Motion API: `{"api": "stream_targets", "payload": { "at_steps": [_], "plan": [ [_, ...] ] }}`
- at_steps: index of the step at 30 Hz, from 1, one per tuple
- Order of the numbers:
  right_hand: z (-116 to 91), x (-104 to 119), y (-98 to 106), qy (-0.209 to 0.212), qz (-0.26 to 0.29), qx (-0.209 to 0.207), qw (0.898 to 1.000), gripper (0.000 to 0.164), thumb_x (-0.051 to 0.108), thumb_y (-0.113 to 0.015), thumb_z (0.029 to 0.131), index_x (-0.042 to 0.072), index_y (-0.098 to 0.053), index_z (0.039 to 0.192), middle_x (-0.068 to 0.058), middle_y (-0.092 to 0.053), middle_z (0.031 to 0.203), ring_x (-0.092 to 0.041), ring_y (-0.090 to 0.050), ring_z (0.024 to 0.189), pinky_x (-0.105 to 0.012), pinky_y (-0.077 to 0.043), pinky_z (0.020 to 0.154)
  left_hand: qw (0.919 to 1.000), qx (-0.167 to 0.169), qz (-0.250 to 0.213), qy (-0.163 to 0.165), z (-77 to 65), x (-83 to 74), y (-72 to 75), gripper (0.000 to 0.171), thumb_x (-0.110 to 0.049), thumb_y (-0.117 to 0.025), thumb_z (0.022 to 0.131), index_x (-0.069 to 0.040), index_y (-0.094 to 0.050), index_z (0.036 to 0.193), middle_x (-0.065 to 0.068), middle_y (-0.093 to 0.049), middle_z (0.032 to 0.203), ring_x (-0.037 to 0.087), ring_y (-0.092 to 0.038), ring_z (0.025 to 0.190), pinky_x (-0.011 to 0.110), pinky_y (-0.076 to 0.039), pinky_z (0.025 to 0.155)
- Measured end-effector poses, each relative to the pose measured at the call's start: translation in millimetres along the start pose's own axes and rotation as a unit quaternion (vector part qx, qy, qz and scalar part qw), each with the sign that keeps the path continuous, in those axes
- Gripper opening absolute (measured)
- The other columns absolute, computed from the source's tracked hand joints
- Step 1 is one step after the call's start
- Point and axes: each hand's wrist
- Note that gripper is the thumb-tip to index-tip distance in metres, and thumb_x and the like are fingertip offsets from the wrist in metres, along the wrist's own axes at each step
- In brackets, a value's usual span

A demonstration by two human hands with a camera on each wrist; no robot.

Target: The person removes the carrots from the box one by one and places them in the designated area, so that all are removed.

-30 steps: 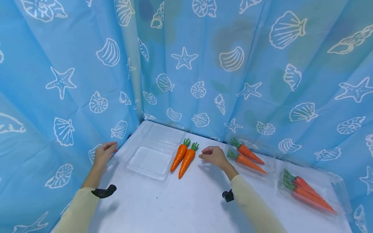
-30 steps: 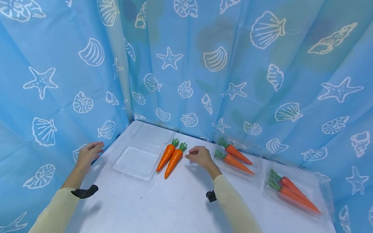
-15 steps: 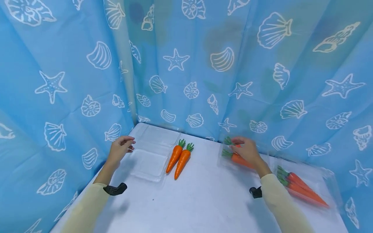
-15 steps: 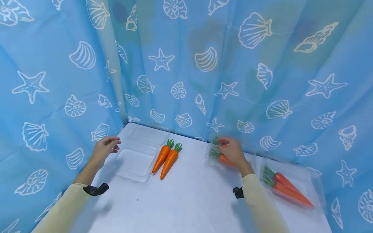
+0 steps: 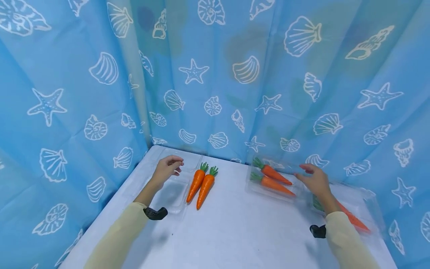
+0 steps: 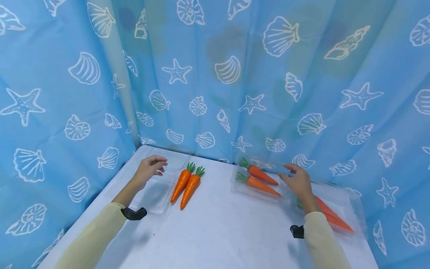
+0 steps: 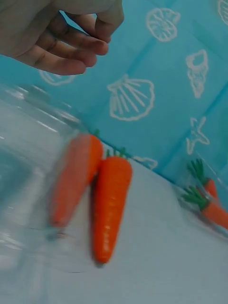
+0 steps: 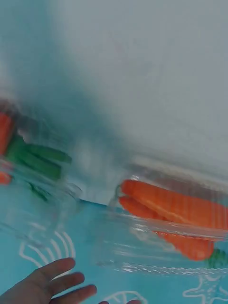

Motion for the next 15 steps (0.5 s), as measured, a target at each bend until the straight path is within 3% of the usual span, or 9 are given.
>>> {"api": "stream_targets", "payload": {
  "at_steps": [4,8,12,15],
  "plan": [
    [-2,-12,1,-0.022,0.009,0.044,0.999,0.074,0.042,-0.067,0.091,0.001,-0.039,0.145,-0.028,-0.039,0.145,-0.048,-0.037,0.130,-0.063,-0.041,0.100,0.9998,0.017,-0.005,-0.013,11.4,3.8,-33.8,0.032,-0.032,-0.058,0.098,-0.008,-0.063,0.119,0.013,-0.064,0.112,0.027,-0.063,0.090,0.034,-0.059,0.079],
    [-3,-20,-10,-0.041,0.023,0.094,0.994,0.085,0.046,-0.069,0.089,0.003,-0.031,0.151,-0.027,-0.032,0.150,-0.048,-0.033,0.133,-0.063,-0.039,0.101,0.9980,0.048,-0.041,-0.002,10.2,7.0,-64.1,0.036,-0.031,-0.061,0.097,-0.004,-0.062,0.121,0.015,-0.063,0.115,0.026,-0.063,0.091,0.034,-0.059,0.077],
    [-7,-18,-18,-0.071,0.040,0.107,0.991,0.084,0.044,-0.070,0.088,0.003,-0.032,0.150,-0.025,-0.031,0.151,-0.048,-0.030,0.135,-0.064,-0.037,0.102,0.9881,0.091,-0.117,0.043,7.5,2.1,-96.8,0.036,-0.021,-0.060,0.098,0.004,-0.059,0.123,0.020,-0.061,0.117,0.031,-0.063,0.092,0.037,-0.059,0.080],
    [-6,-14,-21,-0.083,0.039,0.099,0.991,0.081,0.043,-0.070,0.088,0.001,-0.035,0.148,-0.026,-0.033,0.149,-0.047,-0.031,0.134,-0.064,-0.037,0.103,0.9785,0.111,-0.155,0.078,9.8,1.4,-121.2,0.038,-0.023,-0.058,0.099,0.005,-0.058,0.125,0.018,-0.064,0.113,0.031,-0.065,0.092,0.035,-0.059,0.080]
  ]
}}
Point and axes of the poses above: each hand's wrist, its own z-axis towards the middle knuckle, its own y-axis out of the back of the hand, x = y × z
